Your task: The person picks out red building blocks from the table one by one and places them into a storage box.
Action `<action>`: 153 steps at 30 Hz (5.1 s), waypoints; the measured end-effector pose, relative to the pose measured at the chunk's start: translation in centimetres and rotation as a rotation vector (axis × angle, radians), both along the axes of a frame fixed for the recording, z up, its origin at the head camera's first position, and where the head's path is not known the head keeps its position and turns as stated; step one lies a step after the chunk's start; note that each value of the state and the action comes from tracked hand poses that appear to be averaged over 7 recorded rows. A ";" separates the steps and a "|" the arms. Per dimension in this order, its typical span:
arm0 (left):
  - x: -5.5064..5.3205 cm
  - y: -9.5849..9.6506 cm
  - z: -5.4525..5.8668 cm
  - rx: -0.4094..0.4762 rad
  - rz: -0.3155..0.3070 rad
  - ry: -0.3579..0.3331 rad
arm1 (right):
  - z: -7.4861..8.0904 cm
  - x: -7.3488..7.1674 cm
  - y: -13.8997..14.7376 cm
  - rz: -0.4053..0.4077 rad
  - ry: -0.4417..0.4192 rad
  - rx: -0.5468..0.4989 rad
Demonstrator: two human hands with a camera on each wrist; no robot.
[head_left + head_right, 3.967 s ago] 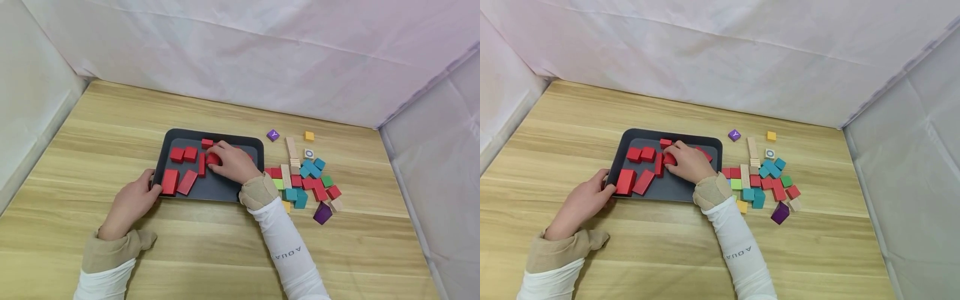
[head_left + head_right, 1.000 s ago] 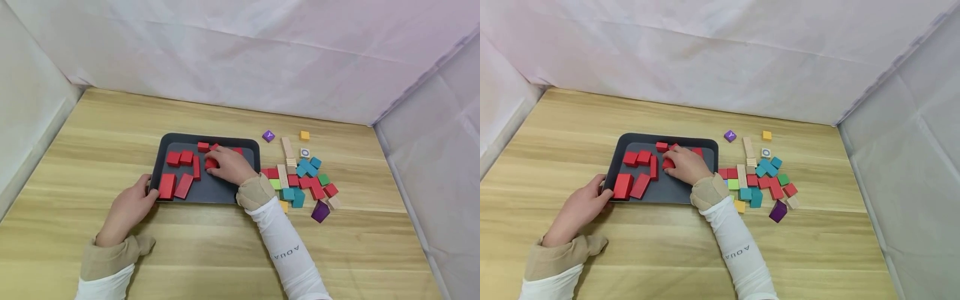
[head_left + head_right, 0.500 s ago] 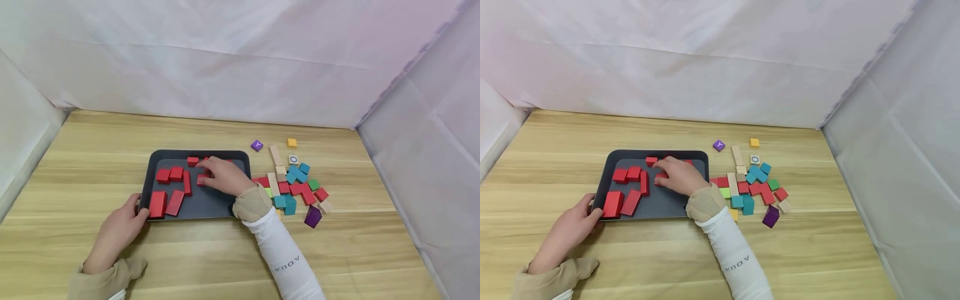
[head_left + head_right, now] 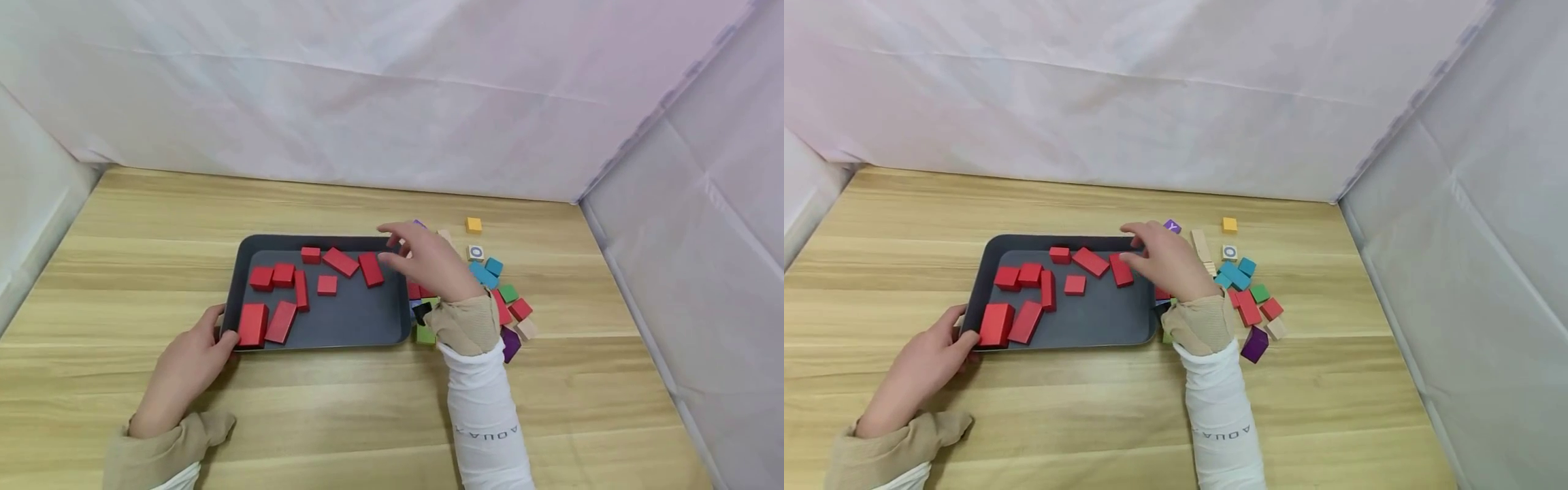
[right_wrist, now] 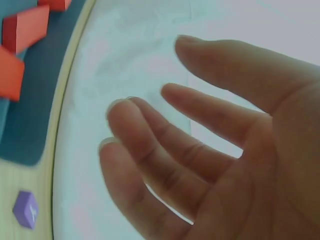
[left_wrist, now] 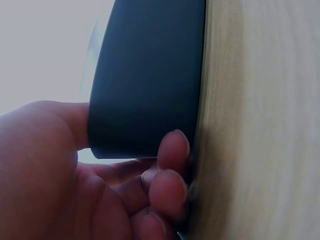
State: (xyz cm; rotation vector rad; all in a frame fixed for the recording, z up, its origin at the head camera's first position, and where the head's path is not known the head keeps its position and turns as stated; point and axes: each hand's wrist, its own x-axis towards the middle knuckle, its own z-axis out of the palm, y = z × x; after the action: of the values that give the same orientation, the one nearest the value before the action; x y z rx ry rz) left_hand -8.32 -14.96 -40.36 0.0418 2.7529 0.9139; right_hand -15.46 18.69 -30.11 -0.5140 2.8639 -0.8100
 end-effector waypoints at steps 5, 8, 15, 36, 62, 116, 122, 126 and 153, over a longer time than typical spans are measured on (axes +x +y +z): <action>0.0 -0.2 0.0 0.004 0.006 -0.010 | 0.0 -0.4 1.4 -0.066 -0.012 0.030; 0.1 -0.1 0.0 0.004 0.004 -0.015 | -0.6 -0.8 2.2 -0.099 -0.038 0.065; 0.0 0.1 0.1 0.005 0.005 -0.017 | -3.3 -1.8 3.5 -0.112 -0.192 0.209; -0.2 -0.2 0.2 0.001 0.021 -0.022 | -5.2 -3.4 3.0 -0.041 -0.266 0.232; -0.3 0.0 0.5 -0.004 0.008 -0.031 | -5.7 -3.7 4.1 -0.089 -0.220 0.249; 0.1 0.6 0.9 -0.026 0.007 0.020 | -6.4 -1.9 -3.8 0.212 0.148 0.104; 0.1 0.6 1.1 -0.027 0.011 0.015 | -6.5 -1.9 -3.9 0.215 0.048 0.201; 0.1 0.6 1.3 -0.028 0.009 0.015 | -6.6 -1.9 -3.8 0.203 0.078 0.237; 0.2 0.6 1.1 -0.027 0.004 0.020 | -6.8 -1.8 -3.8 0.179 0.093 0.298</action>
State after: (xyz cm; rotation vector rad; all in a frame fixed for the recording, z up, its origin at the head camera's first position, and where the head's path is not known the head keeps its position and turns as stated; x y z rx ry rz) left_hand -8.17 -14.37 -39.28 0.0402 2.7841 0.8817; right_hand -17.27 14.84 -36.91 -0.7686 2.8929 -0.3308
